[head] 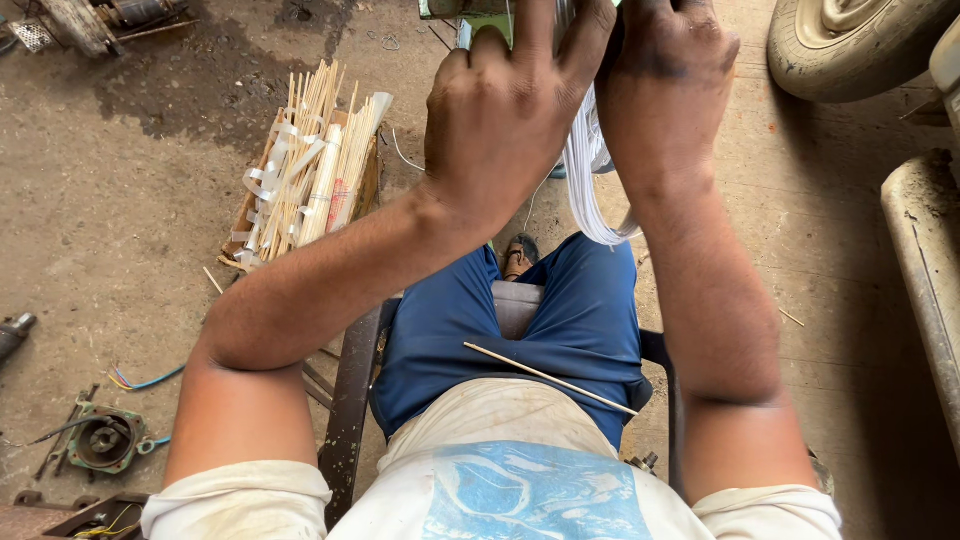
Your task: The person winds white insulated wire onto a green manual winding machine using both hands. They repeatedly wrap the wire around the machine's arm, then remove the completed coil and set it aside. The person also uses a thin wooden stick to assist in guiding the wire during winding.
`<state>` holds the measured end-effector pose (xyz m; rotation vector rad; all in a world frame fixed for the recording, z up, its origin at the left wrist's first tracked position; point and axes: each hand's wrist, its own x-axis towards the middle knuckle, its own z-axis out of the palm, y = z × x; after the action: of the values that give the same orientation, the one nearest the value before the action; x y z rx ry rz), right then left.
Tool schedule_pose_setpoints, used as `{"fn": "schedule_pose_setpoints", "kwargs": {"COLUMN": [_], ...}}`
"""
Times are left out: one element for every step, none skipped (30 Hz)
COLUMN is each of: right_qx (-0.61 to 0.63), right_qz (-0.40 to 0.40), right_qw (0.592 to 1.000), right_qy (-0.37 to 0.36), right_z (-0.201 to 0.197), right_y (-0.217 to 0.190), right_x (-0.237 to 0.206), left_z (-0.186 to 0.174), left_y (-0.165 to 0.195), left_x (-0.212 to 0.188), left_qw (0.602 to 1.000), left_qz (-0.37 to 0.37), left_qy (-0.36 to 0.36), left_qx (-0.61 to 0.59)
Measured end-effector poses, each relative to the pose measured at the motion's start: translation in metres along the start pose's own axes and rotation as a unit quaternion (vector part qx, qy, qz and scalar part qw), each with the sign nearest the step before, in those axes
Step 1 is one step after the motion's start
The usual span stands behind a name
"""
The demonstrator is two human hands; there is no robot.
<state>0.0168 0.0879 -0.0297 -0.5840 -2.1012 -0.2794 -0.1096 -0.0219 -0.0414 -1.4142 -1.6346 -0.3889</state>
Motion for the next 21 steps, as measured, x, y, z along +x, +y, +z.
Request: {"fn": "schedule_pose_setpoints", "kwargs": {"right_qx": [-0.026,-0.051,-0.076,-0.037,0.003,0.045,0.038,0.032,0.028,-0.042,-0.111,-0.179,-0.178,-0.177,-0.177,-0.210,-0.241,-0.272,-0.300,-0.327,-0.352], "right_qz": [-0.013,-0.025,-0.035,0.006,0.046,0.085,0.088,0.092,0.098,0.052,0.005,-0.043,-0.056,-0.070,-0.083,-0.082,-0.081,-0.081,-0.086,-0.092,-0.099], "right_qw": [0.999,0.998,0.995,0.999,0.999,0.995,0.995,0.995,0.995,0.997,0.991,0.976,0.977,0.977,0.977,0.973,0.967,0.959,0.949,0.939,0.928], "right_qy": [0.015,0.031,0.047,0.037,0.029,0.023,0.021,0.016,0.009,0.043,0.078,0.114,0.106,0.098,0.089,0.051,0.011,-0.028,-0.045,-0.060,-0.076], "right_z": [0.001,0.004,0.006,0.009,0.012,0.016,0.019,0.023,0.026,0.029,0.032,0.035,0.037,0.040,0.042,0.045,0.048,0.051,0.051,0.053,0.053], "right_y": [0.000,-0.002,-0.003,-0.006,-0.008,-0.010,-0.010,-0.009,-0.007,-0.003,0.002,0.009,0.015,0.022,0.029,0.034,0.039,0.043,0.047,0.050,0.052], "right_x": [0.000,-0.001,-0.001,-0.003,-0.005,-0.006,-0.007,-0.008,-0.009,-0.009,-0.008,-0.007,-0.006,-0.004,-0.003,-0.001,0.001,0.003,0.005,0.005,0.006], "left_z": [0.001,0.003,0.004,0.005,0.005,0.005,0.005,0.006,0.008,0.010,0.014,0.018,0.024,0.030,0.035,0.041,0.046,0.051,0.054,0.057,0.058], "left_y": [0.001,0.002,0.002,0.002,0.003,0.002,0.002,0.001,0.000,-0.002,-0.003,-0.005,-0.006,-0.007,-0.008,-0.008,-0.009,-0.008,-0.007,-0.004,-0.001], "left_x": [0.000,0.000,0.000,0.000,0.000,0.000,0.000,0.000,0.000,0.000,0.000,0.001,0.002,0.002,0.002,0.003,0.004,0.004,0.005,0.005,0.006], "left_qw": [1.000,1.000,1.000,1.000,1.000,0.999,0.997,0.998,0.999,0.999,1.000,1.000,1.000,0.999,0.999,0.999,0.999,0.999,0.999,0.999,0.999], "left_qz": [0.003,-0.002,-0.006,-0.009,-0.016,-0.022,-0.029,-0.024,-0.020,-0.015,-0.009,-0.004,0.001,-0.001,-0.003,-0.005,-0.011,-0.018,-0.026,-0.031,-0.038], "left_qy": [0.009,0.005,0.000,-0.004,0.018,0.039,0.059,0.052,0.043,0.034,0.014,-0.005,-0.022,-0.021,-0.020,-0.019,-0.009,0.002,0.013,0.011,0.009], "left_qx": [0.002,0.005,0.007,0.009,0.014,0.022,0.029,0.025,0.021,0.016,0.017,0.020,0.023,0.026,0.028,0.030,0.031,0.033,0.036,0.024,0.011]}}
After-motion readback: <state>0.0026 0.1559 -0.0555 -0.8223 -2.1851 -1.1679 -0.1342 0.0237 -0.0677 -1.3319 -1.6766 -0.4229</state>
